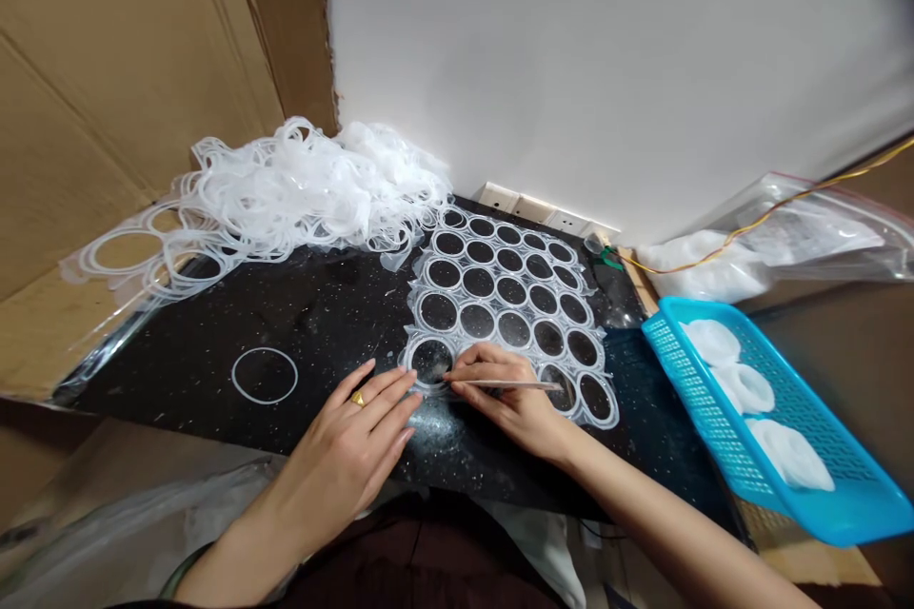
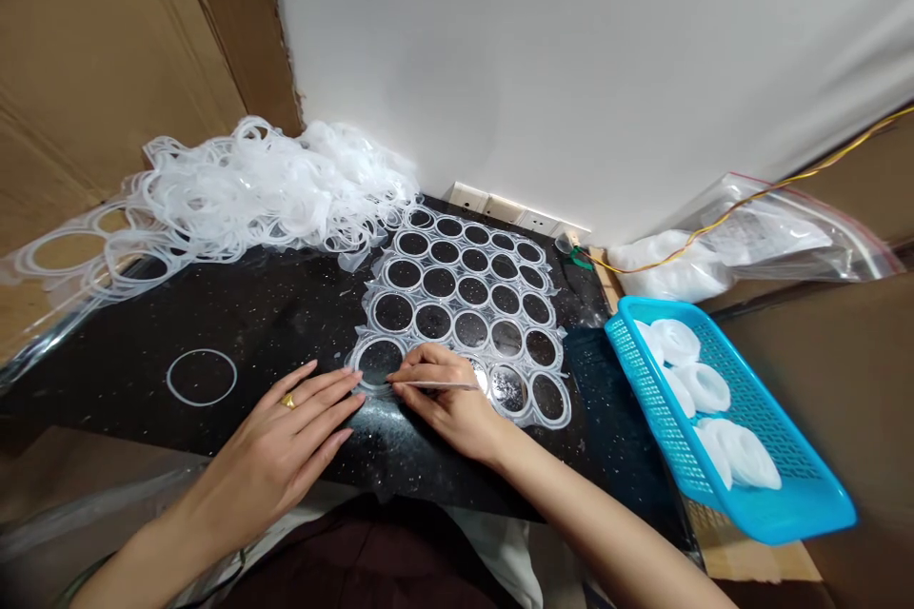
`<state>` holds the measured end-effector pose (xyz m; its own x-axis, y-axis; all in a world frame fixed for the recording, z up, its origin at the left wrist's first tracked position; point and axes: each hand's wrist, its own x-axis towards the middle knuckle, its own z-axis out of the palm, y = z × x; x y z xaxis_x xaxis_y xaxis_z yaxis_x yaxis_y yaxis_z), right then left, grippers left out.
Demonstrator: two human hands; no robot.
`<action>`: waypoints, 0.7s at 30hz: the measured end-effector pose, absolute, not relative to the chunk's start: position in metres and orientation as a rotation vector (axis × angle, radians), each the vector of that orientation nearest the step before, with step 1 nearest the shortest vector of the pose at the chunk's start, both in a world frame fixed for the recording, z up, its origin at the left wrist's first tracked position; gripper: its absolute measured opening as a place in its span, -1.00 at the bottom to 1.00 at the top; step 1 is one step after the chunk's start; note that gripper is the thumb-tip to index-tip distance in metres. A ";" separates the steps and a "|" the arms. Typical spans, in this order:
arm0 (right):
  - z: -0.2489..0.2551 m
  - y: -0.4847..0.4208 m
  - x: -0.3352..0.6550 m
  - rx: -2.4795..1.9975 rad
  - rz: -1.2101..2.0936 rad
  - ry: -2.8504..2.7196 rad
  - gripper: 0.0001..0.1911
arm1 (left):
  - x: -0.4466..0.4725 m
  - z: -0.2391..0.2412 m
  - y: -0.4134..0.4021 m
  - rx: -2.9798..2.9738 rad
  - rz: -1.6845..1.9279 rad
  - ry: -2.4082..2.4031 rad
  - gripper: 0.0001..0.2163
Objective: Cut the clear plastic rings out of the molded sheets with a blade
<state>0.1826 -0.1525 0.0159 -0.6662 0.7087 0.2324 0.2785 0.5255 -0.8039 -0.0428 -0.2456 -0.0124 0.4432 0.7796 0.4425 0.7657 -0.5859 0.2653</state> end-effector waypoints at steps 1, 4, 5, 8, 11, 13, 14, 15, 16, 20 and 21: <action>0.016 -0.152 0.187 -0.820 1.014 -2.212 -0.81 | -0.046 -0.011 -0.245 2.649 0.828 1.423 -0.70; 0.016 -0.149 0.208 -0.910 0.915 -2.179 -0.81 | -0.054 -0.010 -0.243 2.663 0.843 1.420 -0.72; 0.016 -0.149 0.217 -0.953 0.858 -2.168 -0.81 | -0.056 -0.009 -0.242 2.665 0.864 1.415 -0.72; 0.017 -0.150 0.247 -1.075 0.663 -2.134 -0.80 | -0.060 -0.007 -0.236 2.644 0.923 1.407 -0.72; 0.021 -0.156 0.276 -1.237 0.609 -2.062 -0.71 | -0.062 -0.003 -0.224 2.649 0.892 1.426 -0.73; 0.023 -0.160 0.291 -1.336 0.630 -1.993 -0.65 | -0.063 0.000 -0.213 2.693 0.841 1.405 -0.78; 0.023 -0.163 0.297 -1.365 0.637 -1.958 -0.63 | -0.063 0.002 -0.207 2.722 0.815 1.375 -0.80; 0.023 -0.165 0.302 -1.380 0.645 -1.930 -0.62 | -0.063 0.003 -0.202 2.752 0.792 1.336 -0.82; 0.022 -0.167 0.307 -1.389 0.654 -1.906 -0.61 | -0.063 0.004 -0.197 2.779 0.775 1.291 -0.83; 0.016 -0.175 0.317 -1.368 0.642 -1.873 -0.66 | -0.064 0.008 -0.180 2.780 0.752 1.166 -0.87; 0.015 -0.177 0.315 -1.335 0.612 -1.889 -0.70 | -0.064 0.009 -0.177 2.744 0.759 1.160 -0.88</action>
